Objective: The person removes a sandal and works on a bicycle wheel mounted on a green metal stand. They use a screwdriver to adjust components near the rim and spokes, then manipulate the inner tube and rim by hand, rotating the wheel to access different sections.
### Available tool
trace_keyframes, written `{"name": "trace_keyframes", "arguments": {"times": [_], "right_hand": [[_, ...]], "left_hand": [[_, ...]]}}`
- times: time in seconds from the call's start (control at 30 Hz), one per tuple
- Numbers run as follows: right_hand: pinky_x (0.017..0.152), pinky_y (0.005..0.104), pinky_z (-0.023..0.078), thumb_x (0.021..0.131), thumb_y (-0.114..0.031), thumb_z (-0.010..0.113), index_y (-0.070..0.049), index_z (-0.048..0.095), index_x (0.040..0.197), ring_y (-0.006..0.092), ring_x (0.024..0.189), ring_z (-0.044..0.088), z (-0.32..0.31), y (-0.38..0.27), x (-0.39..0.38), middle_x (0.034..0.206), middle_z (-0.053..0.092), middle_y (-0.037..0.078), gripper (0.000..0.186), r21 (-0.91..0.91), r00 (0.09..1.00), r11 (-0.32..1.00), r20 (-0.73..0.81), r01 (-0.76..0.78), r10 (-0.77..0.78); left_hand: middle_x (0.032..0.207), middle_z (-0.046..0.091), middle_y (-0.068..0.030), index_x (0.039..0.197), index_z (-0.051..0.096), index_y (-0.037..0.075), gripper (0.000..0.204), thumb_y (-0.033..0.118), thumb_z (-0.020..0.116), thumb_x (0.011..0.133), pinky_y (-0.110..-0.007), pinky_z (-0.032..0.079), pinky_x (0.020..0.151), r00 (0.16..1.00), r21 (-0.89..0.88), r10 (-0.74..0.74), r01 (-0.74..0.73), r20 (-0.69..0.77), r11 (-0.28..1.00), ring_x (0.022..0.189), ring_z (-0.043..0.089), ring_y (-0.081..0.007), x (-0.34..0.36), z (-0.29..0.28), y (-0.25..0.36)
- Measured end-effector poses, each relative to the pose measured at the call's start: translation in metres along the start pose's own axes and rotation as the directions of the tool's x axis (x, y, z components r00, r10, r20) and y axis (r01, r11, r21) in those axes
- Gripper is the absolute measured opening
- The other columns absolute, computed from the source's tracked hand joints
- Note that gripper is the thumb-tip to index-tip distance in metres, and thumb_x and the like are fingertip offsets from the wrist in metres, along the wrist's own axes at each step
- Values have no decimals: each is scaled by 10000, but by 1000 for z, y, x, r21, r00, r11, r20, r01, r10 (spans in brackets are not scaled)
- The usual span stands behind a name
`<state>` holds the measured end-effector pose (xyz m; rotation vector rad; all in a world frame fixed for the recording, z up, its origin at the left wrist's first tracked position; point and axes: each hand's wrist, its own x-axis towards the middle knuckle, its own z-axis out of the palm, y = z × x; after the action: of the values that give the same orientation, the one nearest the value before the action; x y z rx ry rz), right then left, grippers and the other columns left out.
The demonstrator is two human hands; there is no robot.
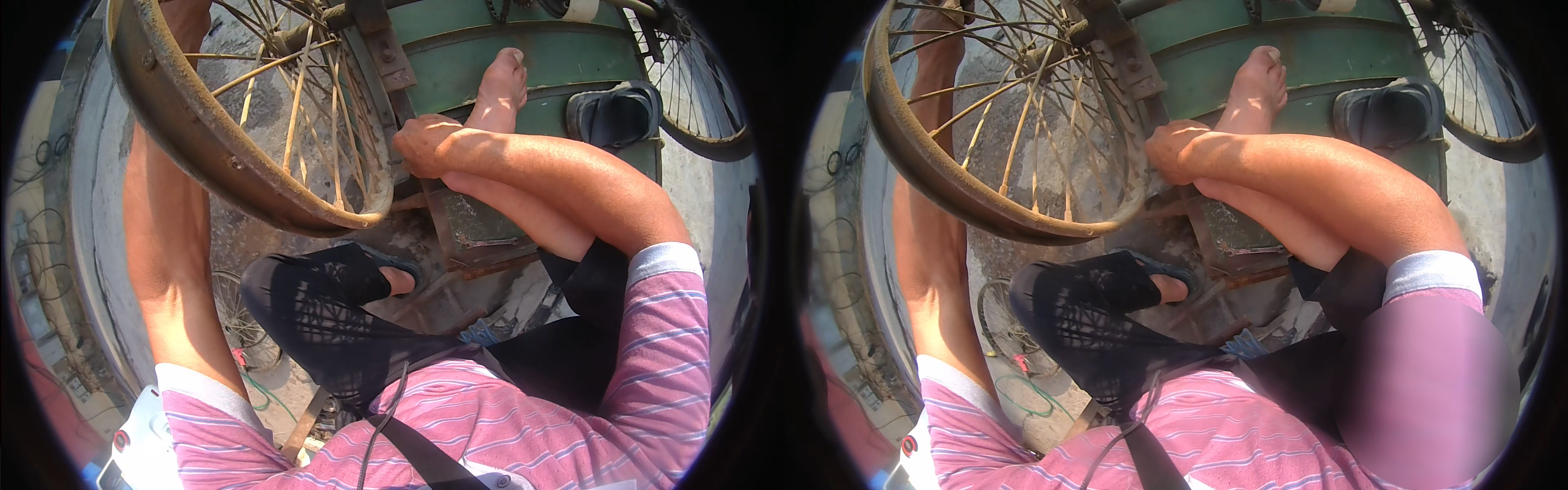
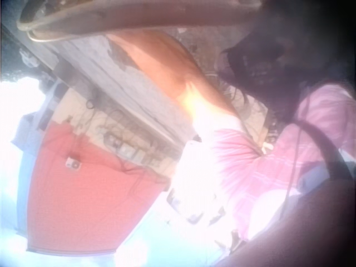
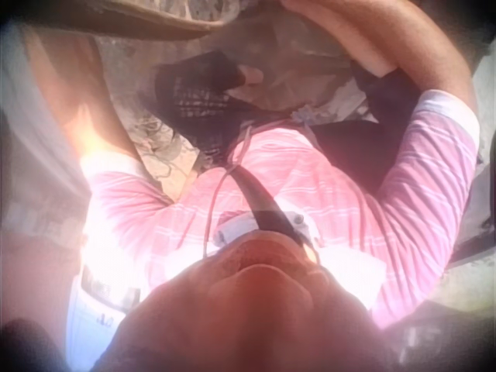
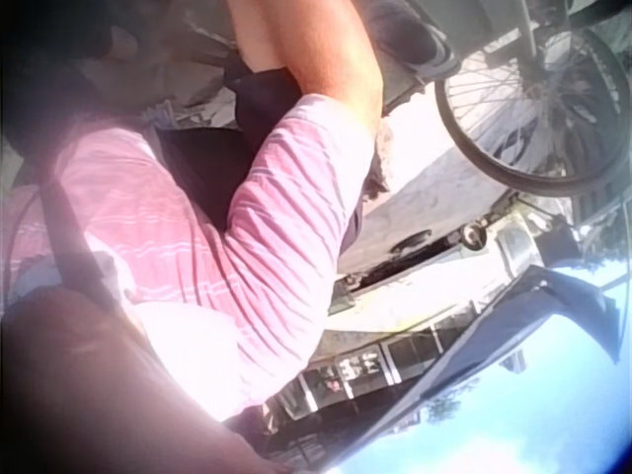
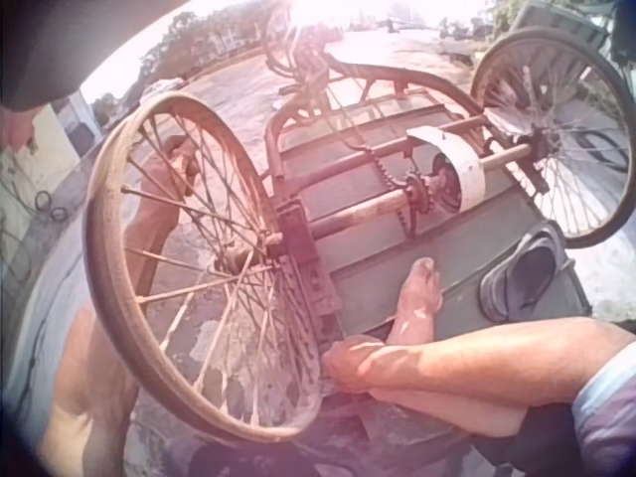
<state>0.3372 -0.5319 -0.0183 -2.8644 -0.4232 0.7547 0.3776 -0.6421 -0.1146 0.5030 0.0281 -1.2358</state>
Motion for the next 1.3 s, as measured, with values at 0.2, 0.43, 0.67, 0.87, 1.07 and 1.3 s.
{"name": "trace_keyframes", "arguments": {"times": [0.2, 0.43, 0.67, 0.87, 1.07, 1.3], "right_hand": [[659, 471, 618, 877, -292, 715, -61, 767, 792, 338, 739, 768, 7, 10, -6, 775, 755, 175, 251, 25, 999, 1000, -39, 8, -7], [617, 497, 610, 882, -306, 699, -69, 767, 783, 346, 710, 763, 14, 3, 3, 754, 750, 161, 266, -225, 993, 972, -71, 72, -90], [641, 481, 612, 887, -269, 686, -45, 761, 781, 341, 721, 765, 0, 0, 0, 756, 750, 167, 259, -35, 998, 998, -37, 43, -45], [666, 469, 612, 882, -253, 685, -35, 759, 783, 345, 732, 765, 8, 7, -4, 764, 751, 179, 251, -10, 999, 1000, -46, 11, -11], [693, 475, 614, 906, -259, 667, -23, 767, 834, 366, 770, 768, 4, 3, -7, 803, 758, 193, 266, -28, 999, 999, -31, -18, 17], [796, 483, 609, 916, -256, 675, 5, 762, 936, 400, 898, 760, 4, 7, -5, 911, 762, 232, 275, -25, 999, 1000, 44, -14, 15]], "left_hand": [[1056, 595, 0, 1133, 548, 227, 244, 416, 430, 1033, -367, 362, 964, 996, 34, -6, 9, -84, 999, 1095, 481, -229, -9, 22, -6], [1130, 598, 14, 1162, 545, 219, 261, 418, 441, 1029, -381, 350, 1002, 999, -27, 8, -7, 51, 1000, 1128, 473, -232, -1, 2, -1], [1029, 587, 6, 1138, 551, 218, 236, 404, 469, 1019, -381, 377, 918, 999, 59, 38, -36, -31, 998, 1022, 486, -222, -9, 9, 3], [898, 557, 11, 1091, 557, 232, 178, 381, 526, 999, -380, 385, 782, 990, 124, 67, -52, -127, 991, 892, 487, -207, -23, 33, -3], [888, 548, 22, 1070, 548, 230, 168, 382, 517, 1005, -376, 379, 767, 991, 151, 84, -68, -104, 986, 882, 483, -196, -27, 35, -3], [895, 568, 20, 1076, 557, 213, 173, 367, 514, 1010, -358, 395, 770, 986, 250, 123, -92, -115, 964, 876, 501, -185, -57, 39, 17]]}}
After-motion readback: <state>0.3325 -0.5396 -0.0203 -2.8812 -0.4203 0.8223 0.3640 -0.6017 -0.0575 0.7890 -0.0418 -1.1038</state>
